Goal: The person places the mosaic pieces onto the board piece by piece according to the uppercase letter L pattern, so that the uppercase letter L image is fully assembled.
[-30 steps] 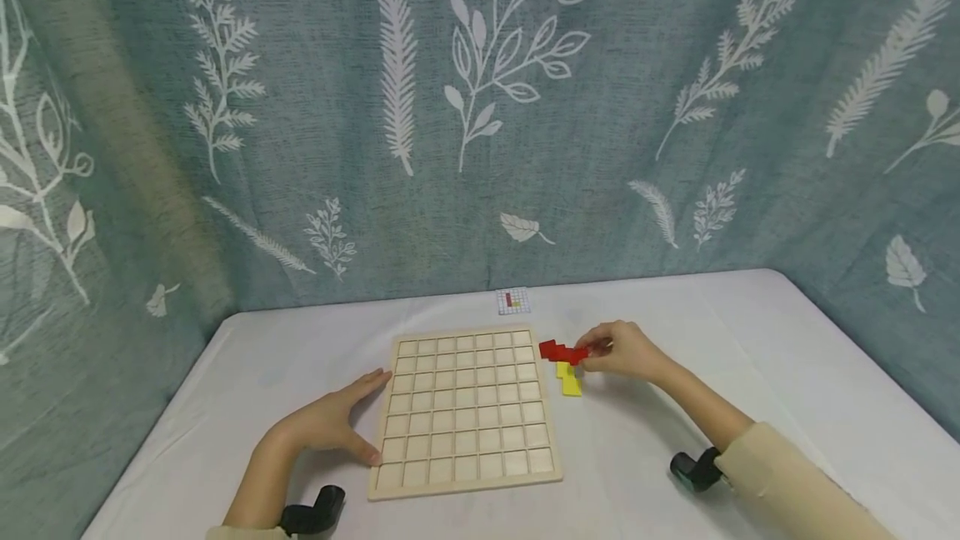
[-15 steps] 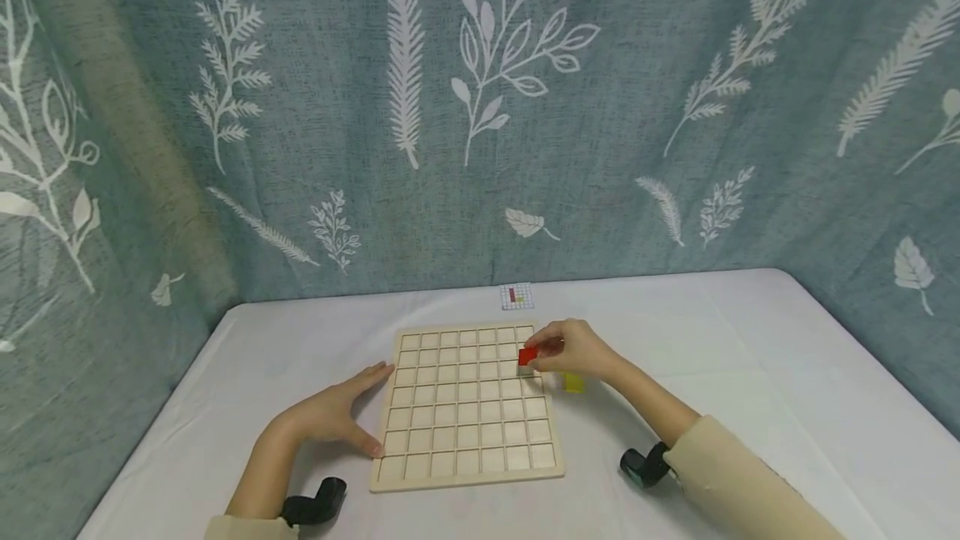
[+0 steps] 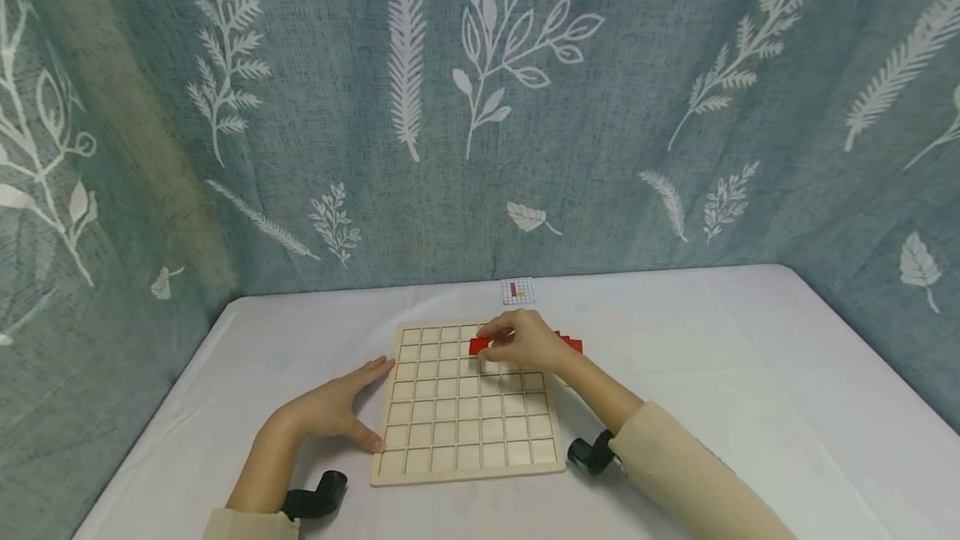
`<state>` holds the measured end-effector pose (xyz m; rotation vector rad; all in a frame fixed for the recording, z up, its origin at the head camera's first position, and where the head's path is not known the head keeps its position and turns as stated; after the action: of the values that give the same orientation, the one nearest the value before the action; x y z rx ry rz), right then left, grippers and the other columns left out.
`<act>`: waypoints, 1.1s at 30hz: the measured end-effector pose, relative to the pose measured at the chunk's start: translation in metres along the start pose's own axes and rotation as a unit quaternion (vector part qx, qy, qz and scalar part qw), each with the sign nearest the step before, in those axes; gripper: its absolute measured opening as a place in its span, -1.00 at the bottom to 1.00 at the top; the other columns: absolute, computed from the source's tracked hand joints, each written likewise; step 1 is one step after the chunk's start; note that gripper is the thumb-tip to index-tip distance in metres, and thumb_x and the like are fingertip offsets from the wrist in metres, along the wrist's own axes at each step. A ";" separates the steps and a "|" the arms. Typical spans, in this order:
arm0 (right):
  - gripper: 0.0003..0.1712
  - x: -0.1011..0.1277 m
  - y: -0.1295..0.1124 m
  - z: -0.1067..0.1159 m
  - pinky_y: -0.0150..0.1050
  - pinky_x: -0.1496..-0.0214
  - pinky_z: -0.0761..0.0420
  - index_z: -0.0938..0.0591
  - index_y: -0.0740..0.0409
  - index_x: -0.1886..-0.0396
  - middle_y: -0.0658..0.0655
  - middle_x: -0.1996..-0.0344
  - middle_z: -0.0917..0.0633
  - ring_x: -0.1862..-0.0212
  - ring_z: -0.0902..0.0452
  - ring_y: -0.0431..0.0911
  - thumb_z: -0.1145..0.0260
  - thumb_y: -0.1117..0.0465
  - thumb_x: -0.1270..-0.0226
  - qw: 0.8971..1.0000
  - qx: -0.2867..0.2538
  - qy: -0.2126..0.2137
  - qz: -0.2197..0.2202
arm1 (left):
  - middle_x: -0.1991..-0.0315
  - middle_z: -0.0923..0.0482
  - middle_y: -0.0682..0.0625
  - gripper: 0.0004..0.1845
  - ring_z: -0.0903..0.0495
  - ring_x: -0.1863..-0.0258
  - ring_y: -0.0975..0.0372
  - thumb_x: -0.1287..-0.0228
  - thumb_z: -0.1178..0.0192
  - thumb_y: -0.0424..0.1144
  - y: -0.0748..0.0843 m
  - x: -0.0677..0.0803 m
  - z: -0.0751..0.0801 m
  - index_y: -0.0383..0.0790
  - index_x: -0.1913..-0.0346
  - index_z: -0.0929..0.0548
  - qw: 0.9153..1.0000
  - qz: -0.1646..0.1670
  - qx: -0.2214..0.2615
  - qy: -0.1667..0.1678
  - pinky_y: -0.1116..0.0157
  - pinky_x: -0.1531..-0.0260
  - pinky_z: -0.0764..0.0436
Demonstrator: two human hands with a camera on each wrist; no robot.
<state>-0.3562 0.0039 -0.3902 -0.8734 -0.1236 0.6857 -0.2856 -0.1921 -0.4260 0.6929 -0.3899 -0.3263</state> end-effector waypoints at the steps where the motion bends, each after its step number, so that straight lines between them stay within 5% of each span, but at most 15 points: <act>1: -0.71 -0.003 -0.001 -0.002 -0.45 0.25 -0.58 -0.69 0.23 0.16 0.12 0.23 -0.71 0.31 -0.58 -0.21 -0.38 0.25 -0.07 1.000 -0.002 0.001 -0.002 | -0.41 0.10 -0.36 0.23 0.12 -0.36 -0.27 0.43 -0.55 -0.13 0.001 0.000 0.000 -0.35 -0.40 -0.08 1.000 -0.001 0.000 -0.001 -0.26 -0.24 0.05; 19: -0.71 -0.029 -0.004 -0.030 -0.46 0.33 -0.54 -0.68 0.31 0.19 0.14 0.30 -0.72 0.36 -0.58 -0.18 -0.39 0.25 -0.09 0.998 0.048 -0.035 -0.033 | -0.41 0.09 -0.35 0.24 0.11 -0.36 -0.28 0.43 -0.54 0.03 -0.004 0.000 0.000 -0.25 -0.41 -0.09 1.000 -0.012 0.005 -0.004 -0.30 -0.20 0.02; 33: -0.75 -0.040 -0.019 -0.039 -0.42 0.36 -0.46 -0.68 0.32 0.23 0.14 0.37 -0.70 0.41 -0.45 -0.19 -0.39 0.28 -0.09 0.991 0.122 -0.048 -0.021 | -0.42 0.12 -0.33 0.21 0.15 -0.37 -0.25 0.37 -0.54 -0.09 -0.005 0.001 0.001 -0.30 -0.41 -0.07 1.000 -0.007 0.008 -0.006 -0.26 -0.24 0.03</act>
<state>-0.3632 -0.0549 -0.3947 -0.6022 -0.1417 0.6871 -0.2861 -0.1961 -0.4285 0.7094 -0.4001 -0.3403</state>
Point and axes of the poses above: each hand's wrist, its own x-axis away from the middle knuckle, its own z-axis out of the back of the hand, y = z × x, the point moved 10 cm from there along -x, towards the middle knuckle
